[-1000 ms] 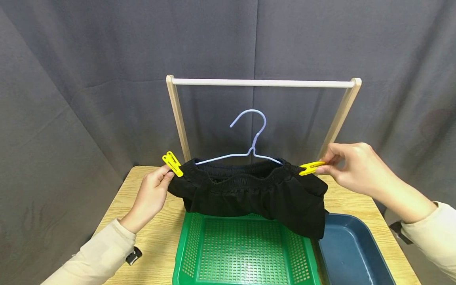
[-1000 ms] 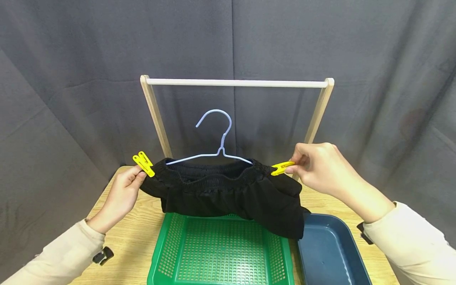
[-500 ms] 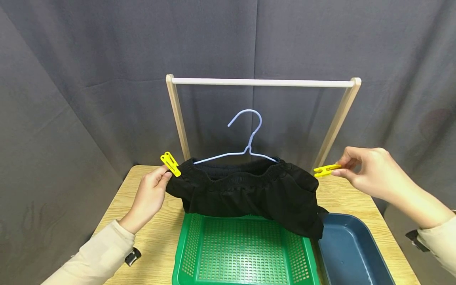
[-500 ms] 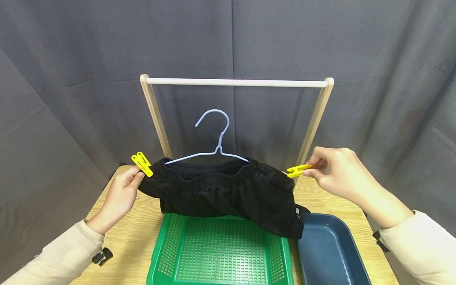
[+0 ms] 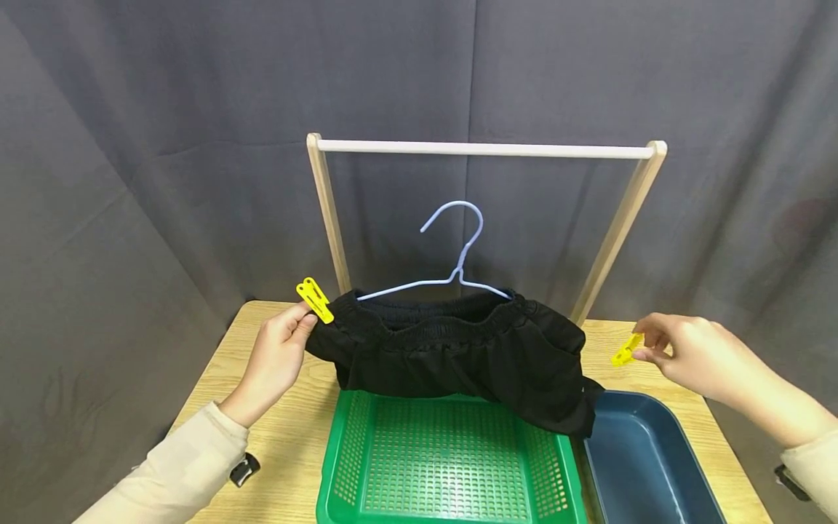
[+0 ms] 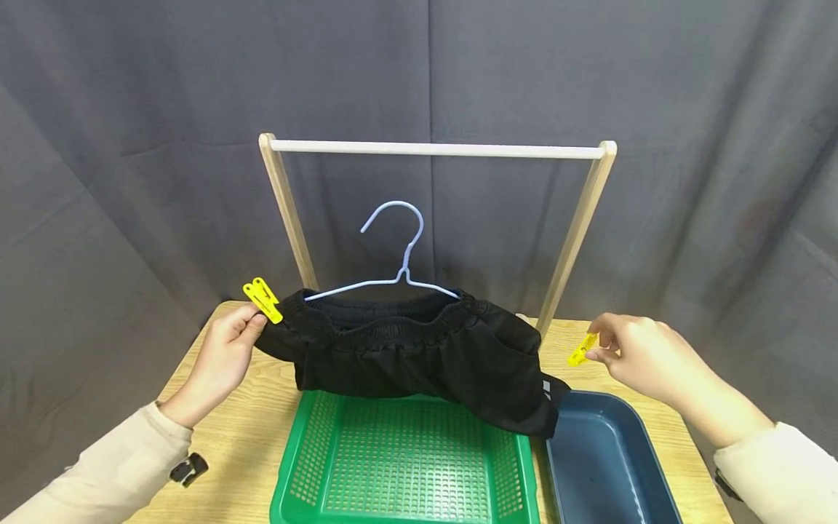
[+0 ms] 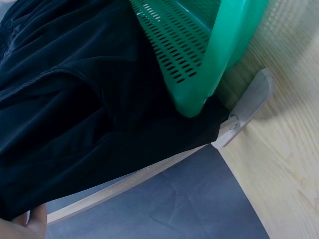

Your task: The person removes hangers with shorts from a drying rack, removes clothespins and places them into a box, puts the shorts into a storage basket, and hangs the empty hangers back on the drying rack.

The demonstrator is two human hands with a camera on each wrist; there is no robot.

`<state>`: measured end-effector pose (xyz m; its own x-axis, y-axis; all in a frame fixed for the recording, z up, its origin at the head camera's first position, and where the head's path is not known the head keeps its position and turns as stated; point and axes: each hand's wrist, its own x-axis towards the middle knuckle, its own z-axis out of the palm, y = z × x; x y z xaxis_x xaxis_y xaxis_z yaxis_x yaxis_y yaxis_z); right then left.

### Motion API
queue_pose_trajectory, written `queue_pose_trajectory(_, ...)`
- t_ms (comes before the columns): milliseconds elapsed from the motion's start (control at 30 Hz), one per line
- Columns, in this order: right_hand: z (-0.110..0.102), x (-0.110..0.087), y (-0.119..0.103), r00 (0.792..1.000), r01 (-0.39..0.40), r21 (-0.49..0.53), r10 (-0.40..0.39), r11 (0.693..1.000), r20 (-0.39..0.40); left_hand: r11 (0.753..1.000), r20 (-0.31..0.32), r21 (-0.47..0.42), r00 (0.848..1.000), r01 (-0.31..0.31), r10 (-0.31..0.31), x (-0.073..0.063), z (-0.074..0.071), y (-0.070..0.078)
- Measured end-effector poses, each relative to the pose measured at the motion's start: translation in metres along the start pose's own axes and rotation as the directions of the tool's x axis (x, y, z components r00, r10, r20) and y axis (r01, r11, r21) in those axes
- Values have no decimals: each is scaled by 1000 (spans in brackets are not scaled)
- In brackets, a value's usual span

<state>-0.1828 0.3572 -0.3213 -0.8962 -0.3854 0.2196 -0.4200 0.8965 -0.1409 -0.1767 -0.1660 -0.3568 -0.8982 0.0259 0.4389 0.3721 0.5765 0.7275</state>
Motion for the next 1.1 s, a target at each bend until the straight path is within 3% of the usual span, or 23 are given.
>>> queue_pose_trajectory(300, 40, -21, 16, 973, -23, -33, 30, 999, 230, 998, 18, -32, 999, 45, -44, 0, 1, -1)
queue_pose_trajectory(633, 85, -39, 30, 944, 18, -57, 1, 998, 329, 997, 5, -56, 998, 56, -56, -1, 4, -2)
queue_pose_trajectory(833, 111, -50, 29, 905, -38, -33, 48, 999, 422, 996, 4, -70, 998, 57, -56, -1, 5, -4)
queue_pose_trajectory(1100, 139, -67, 25, 868, -80, -43, 90, 996, 489, 989, 19, -94, 994, 110, -109, -1, 5, -5)
